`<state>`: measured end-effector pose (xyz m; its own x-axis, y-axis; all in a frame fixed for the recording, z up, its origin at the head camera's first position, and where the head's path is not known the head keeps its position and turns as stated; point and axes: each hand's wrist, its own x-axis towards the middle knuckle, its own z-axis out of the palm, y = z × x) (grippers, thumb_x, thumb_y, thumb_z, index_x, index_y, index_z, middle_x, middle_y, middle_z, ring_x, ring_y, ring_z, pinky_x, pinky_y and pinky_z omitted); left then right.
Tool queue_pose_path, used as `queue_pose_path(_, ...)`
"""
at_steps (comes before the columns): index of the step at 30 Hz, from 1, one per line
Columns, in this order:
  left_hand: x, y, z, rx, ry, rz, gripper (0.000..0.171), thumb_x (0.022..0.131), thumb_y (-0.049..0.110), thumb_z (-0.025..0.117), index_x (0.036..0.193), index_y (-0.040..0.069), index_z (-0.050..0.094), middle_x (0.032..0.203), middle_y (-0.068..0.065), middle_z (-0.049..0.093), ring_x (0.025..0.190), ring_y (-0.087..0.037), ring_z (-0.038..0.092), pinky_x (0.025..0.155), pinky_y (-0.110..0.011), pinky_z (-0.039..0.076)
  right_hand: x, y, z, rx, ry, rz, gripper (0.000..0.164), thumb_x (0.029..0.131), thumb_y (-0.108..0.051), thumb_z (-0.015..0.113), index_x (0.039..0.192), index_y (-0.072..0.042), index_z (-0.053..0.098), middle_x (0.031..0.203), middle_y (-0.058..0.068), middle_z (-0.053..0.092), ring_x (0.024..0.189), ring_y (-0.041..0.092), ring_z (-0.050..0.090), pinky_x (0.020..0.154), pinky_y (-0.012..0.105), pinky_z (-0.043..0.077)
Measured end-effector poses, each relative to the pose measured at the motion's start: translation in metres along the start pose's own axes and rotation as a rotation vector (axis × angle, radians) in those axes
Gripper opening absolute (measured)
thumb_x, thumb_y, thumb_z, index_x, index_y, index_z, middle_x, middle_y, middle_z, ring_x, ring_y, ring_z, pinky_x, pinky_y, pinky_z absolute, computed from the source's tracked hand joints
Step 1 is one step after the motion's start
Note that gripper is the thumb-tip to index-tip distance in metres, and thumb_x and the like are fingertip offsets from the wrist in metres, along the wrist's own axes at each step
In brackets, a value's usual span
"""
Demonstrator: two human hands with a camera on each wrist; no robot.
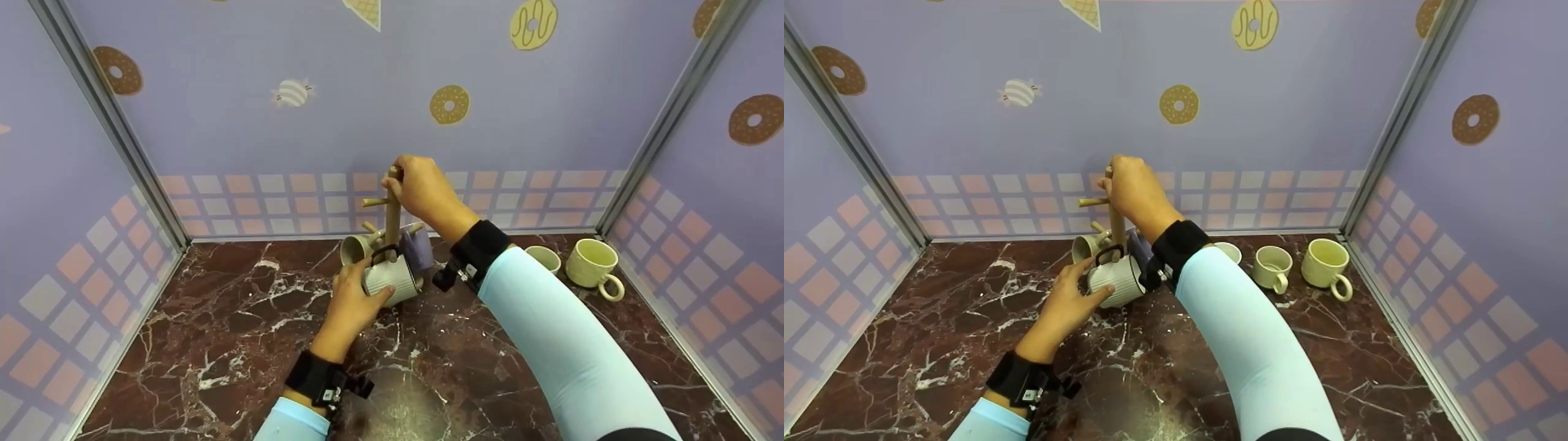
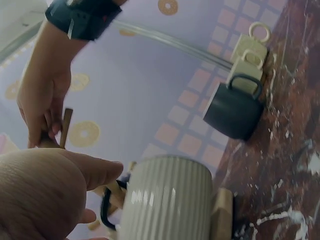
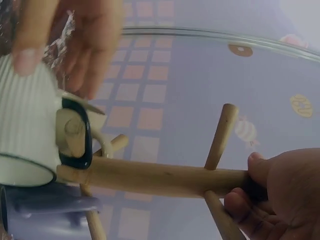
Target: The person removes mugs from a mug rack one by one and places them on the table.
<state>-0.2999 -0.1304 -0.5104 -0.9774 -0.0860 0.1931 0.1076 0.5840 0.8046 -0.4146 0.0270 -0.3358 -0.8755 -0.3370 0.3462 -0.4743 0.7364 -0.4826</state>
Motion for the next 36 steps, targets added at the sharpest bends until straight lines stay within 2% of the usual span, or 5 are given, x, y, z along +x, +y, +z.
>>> queue_pose_path(8,0.005,-0.016,0.005,0.012,-0.044,-0.023,0.095,0.093,0.035,0.093,0.171,0.004,0.047,0.166,-0.03,0.05,0.153,-0.052,0.051,0.128,-0.07,0.046,-0.012,0.003,-0.006,0.018,0.089,-0.065,0.029,0.11,-0.019,0.075,0.131,0.002,0.075,0.125,0.02,0.08,0.115,0.034,0.078,0.099,0.041,0.068)
queue_pose_path(16,0.007,-0.026,0.001,0.032,-0.038,-0.037,0.1,0.088,0.035,0.099,0.169,0.005,0.049,0.161,-0.031,0.053,0.147,-0.052,0.056,0.123,-0.071,0.05,-0.046,0.016,-0.007,0.049,0.269,-0.206,0.023,0.106,-0.008,0.072,0.122,0.007,0.073,0.115,0.022,0.077,0.097,0.035,0.079,0.088,0.04,0.07)
queue_pose_path(26,0.005,-0.033,-0.001,0.026,-0.03,-0.063,0.102,0.084,0.036,0.1,0.168,0.004,0.051,0.156,-0.029,0.055,0.14,-0.049,0.062,0.124,-0.068,0.051,-0.091,0.044,0.022,0.17,0.177,0.035,0.017,0.11,-0.022,0.074,0.113,-0.005,0.076,0.105,0.011,0.078,0.092,0.027,0.074,0.083,0.042,0.068)
queue_pose_path(32,0.003,-0.032,0.0,0.035,-0.025,-0.058,0.095,0.087,0.029,0.098,0.166,0.004,0.052,0.152,-0.029,0.06,0.137,-0.049,0.065,0.123,-0.067,0.052,-0.103,0.062,0.043,0.274,0.109,0.176,0.023,0.108,-0.03,0.078,0.112,-0.007,0.079,0.107,0.012,0.082,0.1,0.03,0.076,0.095,0.049,0.066)
queue_pose_path(36,0.001,-0.029,0.002,0.029,-0.046,-0.049,0.088,0.091,0.027,0.094,0.164,0.001,0.052,0.156,-0.03,0.061,0.14,-0.049,0.065,0.124,-0.066,0.052,-0.112,0.075,0.059,0.278,0.042,0.227,0.029,0.108,-0.036,0.078,0.115,-0.008,0.079,0.108,0.012,0.082,0.103,0.031,0.076,0.099,0.052,0.064)
